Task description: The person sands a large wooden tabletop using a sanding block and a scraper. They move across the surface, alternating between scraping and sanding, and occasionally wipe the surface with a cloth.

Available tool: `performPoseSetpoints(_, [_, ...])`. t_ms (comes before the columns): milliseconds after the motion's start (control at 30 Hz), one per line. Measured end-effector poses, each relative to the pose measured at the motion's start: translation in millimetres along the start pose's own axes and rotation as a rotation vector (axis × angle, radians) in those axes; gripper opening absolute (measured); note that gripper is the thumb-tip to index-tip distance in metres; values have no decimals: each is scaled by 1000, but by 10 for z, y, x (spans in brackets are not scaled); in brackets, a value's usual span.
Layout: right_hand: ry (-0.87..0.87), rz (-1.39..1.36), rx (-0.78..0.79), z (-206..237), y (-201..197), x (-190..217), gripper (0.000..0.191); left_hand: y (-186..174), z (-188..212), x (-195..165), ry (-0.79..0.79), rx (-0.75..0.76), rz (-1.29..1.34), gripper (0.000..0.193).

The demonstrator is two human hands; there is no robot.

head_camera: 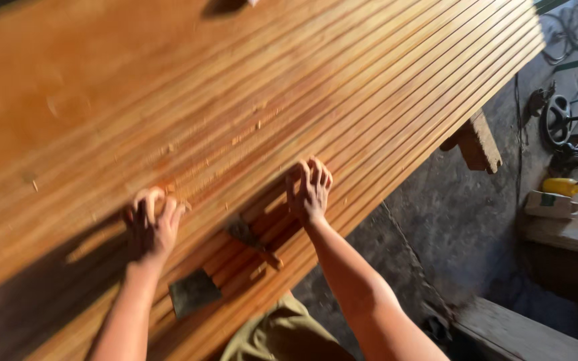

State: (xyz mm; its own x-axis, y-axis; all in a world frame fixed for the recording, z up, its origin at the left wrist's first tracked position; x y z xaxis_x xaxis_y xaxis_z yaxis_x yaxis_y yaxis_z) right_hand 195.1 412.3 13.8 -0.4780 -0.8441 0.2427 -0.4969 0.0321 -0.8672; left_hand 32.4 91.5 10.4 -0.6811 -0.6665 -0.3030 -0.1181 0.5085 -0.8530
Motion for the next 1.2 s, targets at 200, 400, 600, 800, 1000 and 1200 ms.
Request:
performPoseSetpoints(200, [11,26,13,-75,-45,38,54,-282,109,303,-103,48,-50,23])
performPoseSetpoints(400, [38,47,20,-24,3,32,52,249,-266,0,32,-23,49,24])
performPoseSetpoints(600, [47,59,32,-71,26,24,53,34,-84,56,-37,-40,42,22])
performPoseSetpoints(800, [42,10,23,-70,-17,6,52,61,-235,-45,0,37,-7,19])
performPoseSetpoints(1000, [35,-11,2,-99,-73,11,53,614,-635,-479,154,-48,98,18])
performPoseSetpoints(1200, [98,11,-21,-70,-38,-65,55,216,-249,-244,27,-46,89,18])
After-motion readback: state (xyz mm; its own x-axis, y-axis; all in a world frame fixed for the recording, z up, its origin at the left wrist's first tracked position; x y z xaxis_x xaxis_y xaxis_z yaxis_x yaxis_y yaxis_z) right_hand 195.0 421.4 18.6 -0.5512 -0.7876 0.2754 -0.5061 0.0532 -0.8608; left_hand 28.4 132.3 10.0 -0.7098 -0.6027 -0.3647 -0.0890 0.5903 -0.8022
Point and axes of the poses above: each hand's wrist, its own z-axis away from the middle knuckle, its own y-axis out of the palm, x = y × z, the point moved 1 cm from there along -z, towards the middle knuckle, and after that the axes turned 10 degrees about -x, right-handed, at the moved point
